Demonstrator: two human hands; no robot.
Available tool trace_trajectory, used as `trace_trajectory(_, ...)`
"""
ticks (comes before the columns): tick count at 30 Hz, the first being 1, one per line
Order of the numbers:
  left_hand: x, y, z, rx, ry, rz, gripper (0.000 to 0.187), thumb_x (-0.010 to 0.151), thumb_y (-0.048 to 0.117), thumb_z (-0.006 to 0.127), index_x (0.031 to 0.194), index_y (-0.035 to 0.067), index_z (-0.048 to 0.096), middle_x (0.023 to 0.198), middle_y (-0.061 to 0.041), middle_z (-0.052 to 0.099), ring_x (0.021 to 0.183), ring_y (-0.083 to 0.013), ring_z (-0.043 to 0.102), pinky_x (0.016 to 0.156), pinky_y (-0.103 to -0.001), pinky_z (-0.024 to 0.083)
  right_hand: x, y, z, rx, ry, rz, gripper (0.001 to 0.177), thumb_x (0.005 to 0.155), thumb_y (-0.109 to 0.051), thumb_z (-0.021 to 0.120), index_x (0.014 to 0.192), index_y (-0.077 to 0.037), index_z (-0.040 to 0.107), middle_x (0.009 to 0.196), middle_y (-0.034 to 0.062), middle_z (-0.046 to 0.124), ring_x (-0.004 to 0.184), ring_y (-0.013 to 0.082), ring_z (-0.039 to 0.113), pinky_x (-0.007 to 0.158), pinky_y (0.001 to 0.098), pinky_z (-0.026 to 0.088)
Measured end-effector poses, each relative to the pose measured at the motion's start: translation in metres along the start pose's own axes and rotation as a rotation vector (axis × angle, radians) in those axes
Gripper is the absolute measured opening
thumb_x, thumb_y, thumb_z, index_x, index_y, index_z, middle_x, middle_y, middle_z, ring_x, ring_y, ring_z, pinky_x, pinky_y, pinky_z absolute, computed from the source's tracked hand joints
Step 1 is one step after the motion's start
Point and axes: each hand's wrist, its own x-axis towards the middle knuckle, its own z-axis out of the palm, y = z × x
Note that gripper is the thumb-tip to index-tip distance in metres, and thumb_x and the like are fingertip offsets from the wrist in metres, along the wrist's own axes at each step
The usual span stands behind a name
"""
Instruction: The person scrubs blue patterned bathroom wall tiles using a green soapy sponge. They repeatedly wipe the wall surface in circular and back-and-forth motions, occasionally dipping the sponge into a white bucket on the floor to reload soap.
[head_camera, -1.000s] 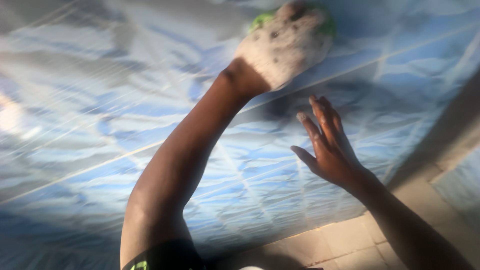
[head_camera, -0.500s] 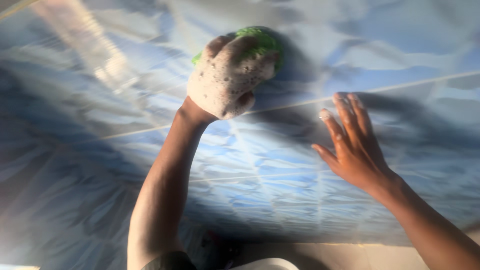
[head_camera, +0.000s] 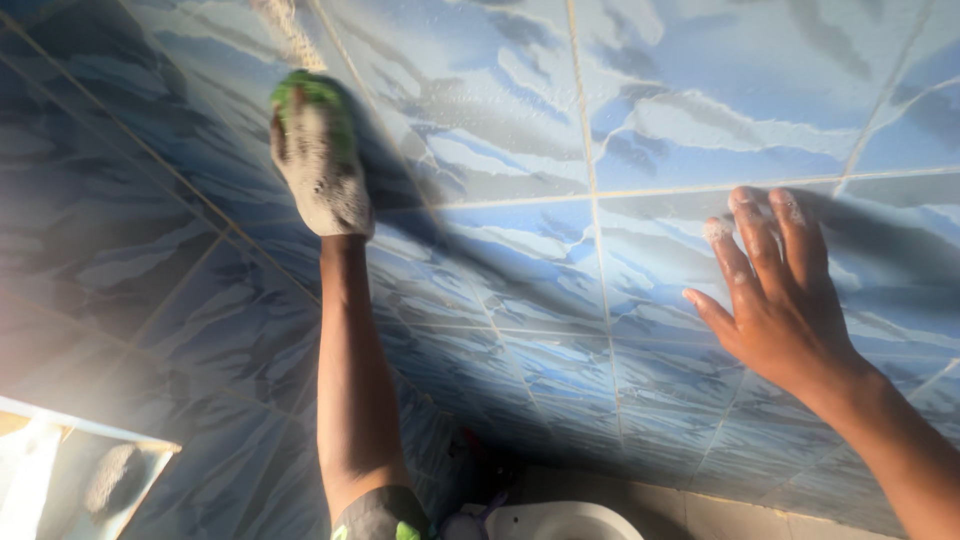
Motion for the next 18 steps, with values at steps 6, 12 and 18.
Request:
trace_trajectory(6,-0.034,-0.049,0.039,-0.612,0.34,-0.351,0.08,0.105,0.05,0.057,0.163,0.008,0.023,0.168,-0.02,0.033,0.156,-0.035,0.038,0.127,-0.054,0.032,-0.003,0.005,0.003,0.004,-0.036,0.009,0.07,0.084,-0.042,0.076,0.136,0.005,0.063,0.159,0.0261,0.041,0.15,0.0465,0.035,0.125,0.0613,0.035)
trace_trajectory(12,-0.075,0.032,0.068,-0.488,0.434,-0.409,0.121,0.079,0.084,0.061,0.162,0.006,0.023,0.166,-0.023,0.03,0.156,-0.0401,0.031,0.126,-0.06,0.03,-0.002,0.003,0.023,0.077,-0.007,-0.035,0.08,0.079,-0.044,0.078,0.139,0.002,0.054,0.155,0.0286,0.036,0.145,0.0473,0.031,0.118,0.0648,0.035)
trace_trajectory(18,-0.101,0.191,0.071,-0.202,0.264,-0.357,0.104,0.091,0.084,0.043,0.166,0.013,0.032,0.174,-0.022,0.033,0.165,-0.0424,0.027,0.136,-0.063,0.02,-0.015,0.021,0.009,0.304,0.105,-0.066,0.073,0.081,-0.029,0.081,0.14,0.0,0.05,0.156,0.0278,0.035,0.144,0.0524,0.035,0.113,0.0659,0.04)
